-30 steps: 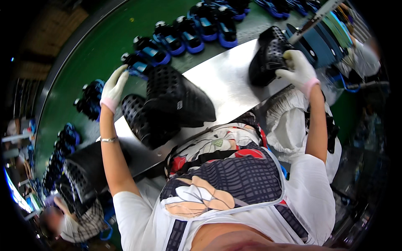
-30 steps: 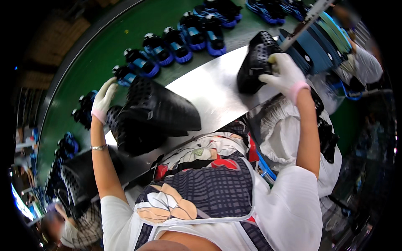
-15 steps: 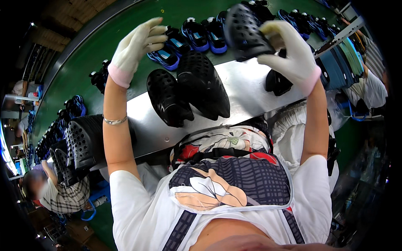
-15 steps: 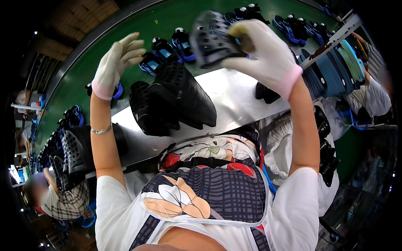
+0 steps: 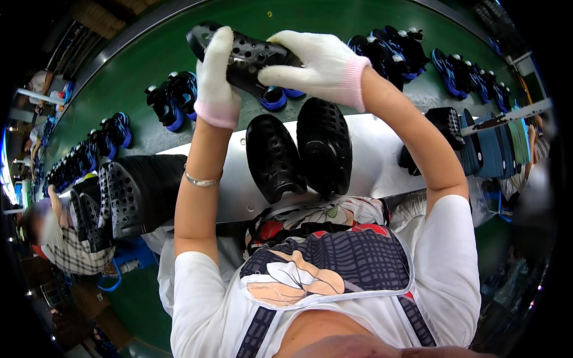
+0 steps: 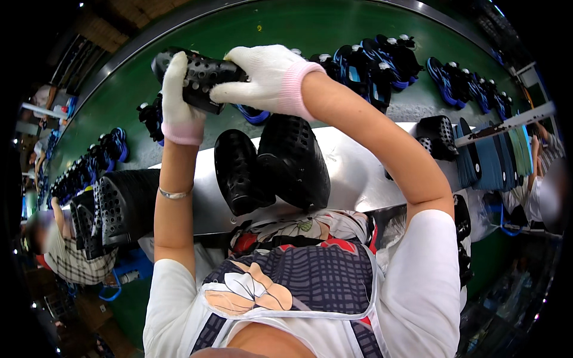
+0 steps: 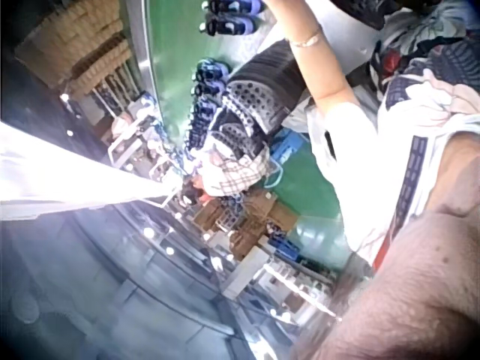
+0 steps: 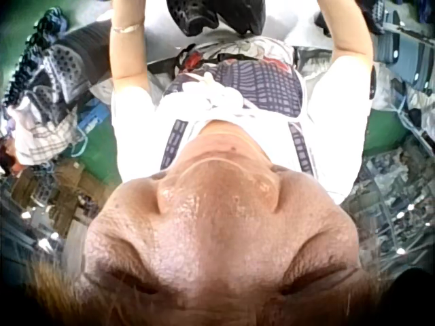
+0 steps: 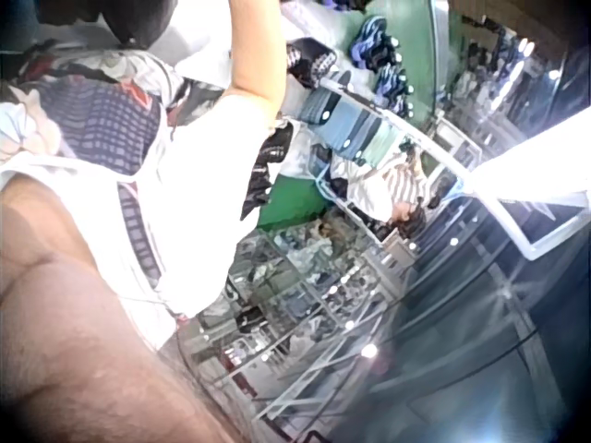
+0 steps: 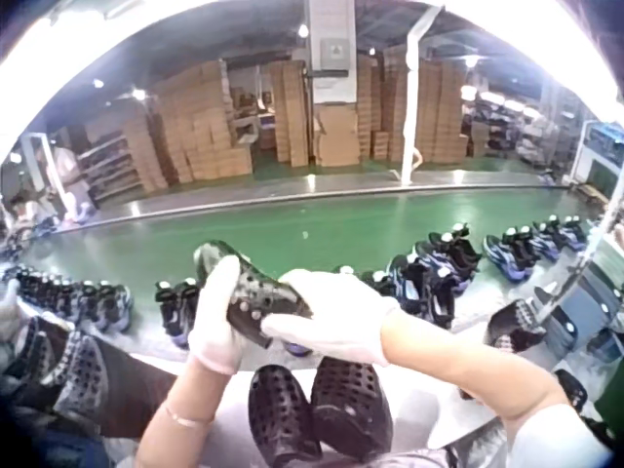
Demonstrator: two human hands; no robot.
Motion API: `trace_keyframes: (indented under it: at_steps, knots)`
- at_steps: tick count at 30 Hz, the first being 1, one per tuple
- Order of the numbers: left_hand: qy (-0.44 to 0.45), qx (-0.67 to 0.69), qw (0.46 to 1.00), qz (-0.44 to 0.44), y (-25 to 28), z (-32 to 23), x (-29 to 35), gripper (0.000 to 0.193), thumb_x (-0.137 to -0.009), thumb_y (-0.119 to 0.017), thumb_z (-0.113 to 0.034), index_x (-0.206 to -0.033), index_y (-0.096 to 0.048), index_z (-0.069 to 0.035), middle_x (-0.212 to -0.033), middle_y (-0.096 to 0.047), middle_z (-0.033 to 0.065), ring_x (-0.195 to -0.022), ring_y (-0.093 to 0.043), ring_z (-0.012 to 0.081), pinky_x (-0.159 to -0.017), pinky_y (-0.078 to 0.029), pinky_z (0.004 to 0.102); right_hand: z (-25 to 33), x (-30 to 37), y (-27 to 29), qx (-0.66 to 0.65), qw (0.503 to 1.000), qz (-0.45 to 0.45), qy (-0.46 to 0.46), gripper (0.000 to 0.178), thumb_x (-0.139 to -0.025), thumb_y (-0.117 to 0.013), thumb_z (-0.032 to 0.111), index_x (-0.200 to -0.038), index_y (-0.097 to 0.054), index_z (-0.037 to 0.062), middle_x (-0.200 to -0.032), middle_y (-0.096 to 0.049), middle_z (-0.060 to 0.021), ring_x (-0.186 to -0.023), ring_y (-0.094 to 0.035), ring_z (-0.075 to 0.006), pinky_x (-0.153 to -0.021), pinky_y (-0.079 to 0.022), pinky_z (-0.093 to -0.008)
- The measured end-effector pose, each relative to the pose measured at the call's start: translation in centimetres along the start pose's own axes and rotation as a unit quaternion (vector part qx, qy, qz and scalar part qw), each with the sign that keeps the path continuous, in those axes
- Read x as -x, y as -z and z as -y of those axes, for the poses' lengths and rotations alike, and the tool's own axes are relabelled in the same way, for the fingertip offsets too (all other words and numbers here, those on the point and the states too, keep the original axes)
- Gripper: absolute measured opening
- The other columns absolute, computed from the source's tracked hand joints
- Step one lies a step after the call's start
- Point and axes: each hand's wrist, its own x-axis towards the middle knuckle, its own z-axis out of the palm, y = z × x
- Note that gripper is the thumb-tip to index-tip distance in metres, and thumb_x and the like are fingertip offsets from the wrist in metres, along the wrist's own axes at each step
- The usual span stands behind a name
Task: The person picks up black shoe lasts one by one and places them into black and blue athletic shoes arranged in a row on an assembly line.
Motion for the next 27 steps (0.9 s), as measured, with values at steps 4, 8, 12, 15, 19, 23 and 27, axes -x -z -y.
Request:
trace_keyframes:
  at_steps: [4,8,12,15,19,23,27]
  knots:
    - [-0.058,-0.009,0.997,-0.046,1.3,0.3,-0.9,0.019,-0.093,-0.059,-0.029,-0.097,-0.059,-0.011,-0.087,-0.063,0.0002,-0.080,-0.062,0.0134,-0.073,-0.052,0.0294,1.1,-1.9,-0.5,0.096,0.995,0.019,0.013,0.051,-0.084,-0.057,0.050,-0.092,-0.064,-0.0006,-0.078,-0.066,-0.0195,-0.075,-0.065,-0.0345,-0.071,-0.052,-0.0391]
    - [0.000,-0.057,0.993,-0.100,3.2,-0.1,-0.4,0.027,-0.094,-0.059,-0.035,-0.101,-0.060,-0.009,-0.093,-0.065,0.0037,-0.085,-0.065,0.0170,-0.077,-0.054,0.0318,1.4,-3.4,-0.4,0.124,0.989,0.074,0.041,0.051,-0.084,-0.055,0.051,-0.084,-0.066,0.0017,-0.074,-0.065,-0.0185,-0.072,-0.065,-0.0338,-0.068,-0.052,-0.0393]
    - [0.116,-0.236,0.965,-0.016,6.5,1.7,-0.5,0.051,-0.097,-0.049,-0.045,-0.121,-0.056,0.000,-0.105,-0.065,0.0097,-0.088,-0.066,0.0214,-0.073,-0.054,0.0304,-1.0,-4.7,0.3,0.180,0.973,0.144,0.000,0.052,-0.083,-0.055,0.051,-0.086,-0.066,0.0007,-0.074,-0.066,-0.0177,-0.071,-0.064,-0.0334,-0.068,-0.051,-0.0396]
    - [0.147,-0.442,0.884,0.019,9.8,4.2,0.6,0.050,-0.089,-0.059,-0.042,-0.116,-0.063,-0.001,-0.106,-0.065,0.0122,-0.093,-0.065,0.0217,-0.079,-0.052,0.0313,-2.2,-5.0,0.2,0.215,0.942,0.248,-0.068,0.056,-0.081,-0.054,0.052,-0.095,-0.069,-0.0002,-0.082,-0.067,-0.0213,-0.080,-0.065,-0.0338,-0.076,-0.051,-0.0389]
    - [0.040,-0.565,0.815,0.120,11.7,8.3,2.5,0.035,-0.088,-0.060,-0.025,-0.116,-0.063,-0.005,-0.114,-0.062,0.0153,-0.104,-0.061,0.0300,-0.091,-0.047,0.0345,-5.6,-5.5,-2.6,0.249,0.907,0.328,-0.086,0.058,-0.082,-0.056,0.052,-0.095,-0.069,-0.0029,-0.082,-0.066,-0.0229,-0.082,-0.064,-0.0356,-0.077,-0.050,-0.0408]
    - [-0.006,-0.571,0.809,0.136,12.5,12.0,2.7,0.035,-0.085,-0.062,-0.020,-0.118,-0.060,-0.008,-0.117,-0.059,0.0153,-0.099,-0.060,0.0332,-0.086,-0.050,0.0368,-6.8,-7.6,-4.3,0.264,0.874,0.392,-0.114,0.063,-0.080,-0.055,0.055,-0.094,-0.069,-0.0044,-0.085,-0.067,-0.0233,-0.084,-0.064,-0.0355,-0.078,-0.050,-0.0404]
    - [-0.018,-0.553,0.827,0.099,11.8,12.7,3.5,0.034,-0.084,-0.064,-0.019,-0.117,-0.061,-0.008,-0.121,-0.058,0.0148,-0.101,-0.060,0.0348,-0.086,-0.050,0.0389,-6.6,-9.4,-4.6,0.245,0.869,0.414,-0.114,0.062,-0.076,-0.057,0.055,-0.096,-0.070,-0.0030,-0.083,-0.067,-0.0215,-0.080,-0.065,-0.0344,-0.074,-0.051,-0.0396]
